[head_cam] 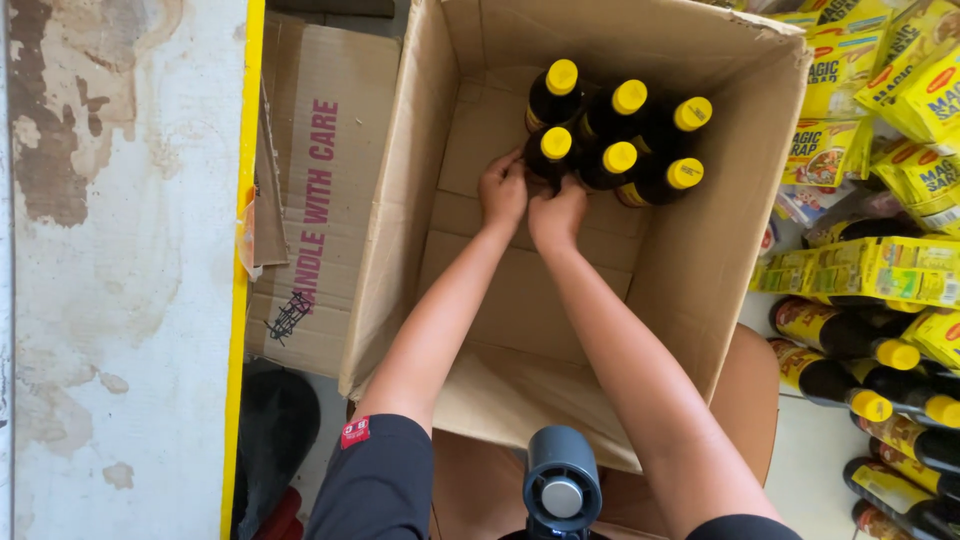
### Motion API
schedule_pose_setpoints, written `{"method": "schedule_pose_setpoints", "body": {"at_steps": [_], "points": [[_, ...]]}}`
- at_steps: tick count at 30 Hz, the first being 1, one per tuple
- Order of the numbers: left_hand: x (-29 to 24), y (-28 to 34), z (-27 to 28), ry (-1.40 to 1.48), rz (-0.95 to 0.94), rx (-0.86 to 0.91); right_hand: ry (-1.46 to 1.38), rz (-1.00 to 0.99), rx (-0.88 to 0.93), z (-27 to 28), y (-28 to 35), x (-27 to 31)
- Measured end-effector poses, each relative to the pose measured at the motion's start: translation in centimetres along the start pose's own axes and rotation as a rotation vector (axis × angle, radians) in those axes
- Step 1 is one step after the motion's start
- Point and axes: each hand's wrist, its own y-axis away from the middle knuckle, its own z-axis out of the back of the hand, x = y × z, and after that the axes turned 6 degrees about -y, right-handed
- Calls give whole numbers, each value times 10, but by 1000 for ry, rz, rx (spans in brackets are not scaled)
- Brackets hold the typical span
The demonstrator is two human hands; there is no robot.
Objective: Packing sauce bottles and seasoning sachets from the floor into cardboard boxes in a grocery store.
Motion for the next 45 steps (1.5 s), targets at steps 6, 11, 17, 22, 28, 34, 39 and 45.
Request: {"method": "schedule_pose_setpoints", "body": {"at_steps": [6,11,17,22,28,34,39,45], "points": [[-2,-1,9,-27,78,-22,-76,-148,59,0,-4,-30],[-38,9,20,-24,233,-42,-260,-425,144,44,-4,12],[-166,96,25,117,259,6,-643,-536,305,145,15,75],[-263,217,-4,-17,-292,193,-846,-245,237,279,81,101],[-294,344,-75,-38,-506,500,-682,39,-119,414,159,19],[-159,435,-204,144,-137,794,-552,-35,-404,483,189,-102],[-81,494,-250,-59,41,925,-456,-55,-520,510,201,-183],[-66,544,-288,-375,-98,1088,-366,-179,-661,534,239,-250]]}}
